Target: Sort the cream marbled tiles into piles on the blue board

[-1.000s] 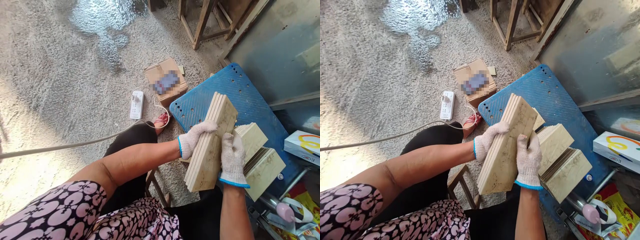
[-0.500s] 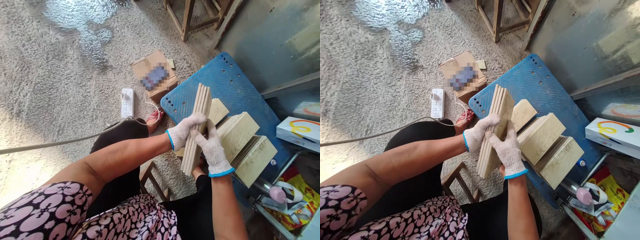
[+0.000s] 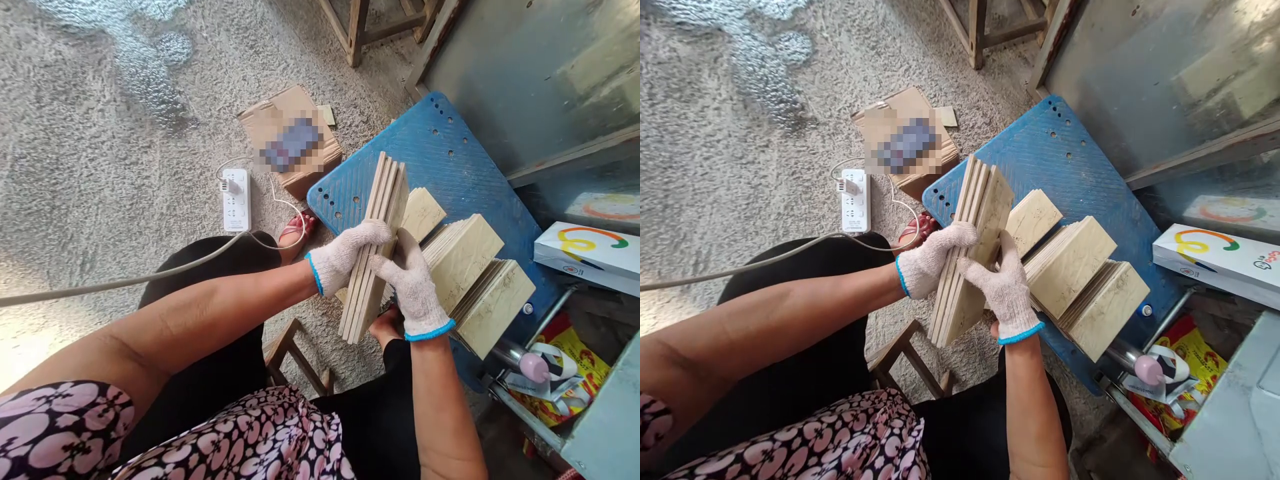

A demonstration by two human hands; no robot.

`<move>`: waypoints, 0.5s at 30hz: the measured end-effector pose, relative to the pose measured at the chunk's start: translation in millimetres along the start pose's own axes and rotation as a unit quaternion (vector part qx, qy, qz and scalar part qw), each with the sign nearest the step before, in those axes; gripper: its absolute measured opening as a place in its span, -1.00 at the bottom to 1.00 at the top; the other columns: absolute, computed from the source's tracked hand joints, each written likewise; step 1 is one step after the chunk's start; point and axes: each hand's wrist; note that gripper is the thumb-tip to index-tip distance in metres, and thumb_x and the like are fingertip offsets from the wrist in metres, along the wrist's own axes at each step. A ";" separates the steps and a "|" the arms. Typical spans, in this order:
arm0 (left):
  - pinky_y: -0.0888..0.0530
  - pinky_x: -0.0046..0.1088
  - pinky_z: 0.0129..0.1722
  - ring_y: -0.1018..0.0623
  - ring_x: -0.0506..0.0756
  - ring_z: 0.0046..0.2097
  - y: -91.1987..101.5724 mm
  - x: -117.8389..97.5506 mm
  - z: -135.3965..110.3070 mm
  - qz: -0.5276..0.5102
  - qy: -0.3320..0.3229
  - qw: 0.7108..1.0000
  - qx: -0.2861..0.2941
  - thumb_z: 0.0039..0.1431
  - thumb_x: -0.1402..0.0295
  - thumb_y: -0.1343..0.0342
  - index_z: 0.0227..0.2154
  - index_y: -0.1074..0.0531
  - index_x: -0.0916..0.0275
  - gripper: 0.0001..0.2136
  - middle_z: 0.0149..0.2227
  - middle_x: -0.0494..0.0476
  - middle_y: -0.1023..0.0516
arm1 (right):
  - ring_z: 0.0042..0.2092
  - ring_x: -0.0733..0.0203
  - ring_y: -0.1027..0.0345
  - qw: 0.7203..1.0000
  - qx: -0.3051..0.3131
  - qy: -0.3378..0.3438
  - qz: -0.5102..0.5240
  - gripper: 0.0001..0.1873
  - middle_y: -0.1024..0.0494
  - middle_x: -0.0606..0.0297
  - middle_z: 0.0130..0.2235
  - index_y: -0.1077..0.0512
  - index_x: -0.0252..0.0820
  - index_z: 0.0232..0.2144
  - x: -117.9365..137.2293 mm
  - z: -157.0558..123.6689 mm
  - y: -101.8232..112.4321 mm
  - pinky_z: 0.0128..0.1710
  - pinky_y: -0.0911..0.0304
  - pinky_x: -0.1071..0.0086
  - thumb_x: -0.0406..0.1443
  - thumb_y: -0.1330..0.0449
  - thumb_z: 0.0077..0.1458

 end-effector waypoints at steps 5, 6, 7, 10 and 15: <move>-0.42 -0.47 -0.43 -0.40 -0.02 -0.49 3.8 -2.1 -3.4 -0.043 -0.015 0.999 0.006 -0.16 0.33 -0.20 -0.47 -0.33 0.21 -0.82 -0.52 -0.05 -0.39 | 0.06 -0.02 -0.44 1.000 -0.006 0.011 0.022 -0.34 -0.56 0.21 0.02 -0.40 -0.03 0.05 -2.3 3.3 -5.6 0.11 -0.39 0.07 -0.05 -0.46 -0.09; -0.43 -0.46 -0.41 -0.40 -0.01 -0.48 4.3 -3.5 -4.1 -0.049 -0.009 0.999 0.005 -0.15 0.33 -0.21 -0.47 -0.34 0.21 -0.82 -0.51 -0.05 -0.40 | 0.05 -0.01 -0.45 0.999 -0.002 0.015 0.033 -0.36 -0.56 0.22 0.01 -0.40 -0.02 0.04 -3.7 4.6 -6.4 0.09 -0.39 0.08 -0.05 -0.45 -0.08; -0.44 -0.44 -0.39 -0.41 0.00 -0.47 4.8 -5.0 -4.7 -0.052 -0.004 0.999 0.005 -0.15 0.32 -0.21 -0.46 -0.35 0.21 -0.82 -0.51 -0.04 -0.41 | 0.03 0.00 -0.46 0.999 0.003 0.017 0.047 -0.39 -0.57 0.24 0.00 -0.41 -0.01 0.01 -5.0 6.1 -7.0 0.07 -0.40 0.10 -0.05 -0.45 -0.08; -0.45 -0.39 -0.38 -0.42 0.03 -0.47 7.3 -8.7 -4.6 -0.047 0.002 0.999 0.006 -0.14 0.30 -0.20 -0.46 -0.37 0.20 -0.83 -0.51 -0.01 -0.44 | -0.02 0.04 -0.49 0.995 0.022 0.017 0.099 -0.50 -0.59 0.28 -0.05 -0.44 -0.02 -0.09 -5.8 10.4 -8.5 0.03 -0.43 0.14 -0.08 -0.44 -0.07; -0.47 -0.40 -0.37 -0.46 0.04 -0.45 16.7 -9.4 0.0 -0.034 -0.064 0.997 0.006 -0.13 0.30 -0.24 -0.49 -0.40 0.21 -0.85 -0.50 -0.02 -0.48 | 0.00 -0.01 -0.50 0.983 0.028 -0.016 0.180 -0.55 -0.62 0.26 -0.07 -0.47 -0.06 -0.13 6.5 10.3 -5.4 0.06 -0.44 0.10 -0.12 -0.41 -0.09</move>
Point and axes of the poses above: each hand's wrist, its own z-axis towards the middle knuckle, its own y-axis out of the back of the hand, x = y × z
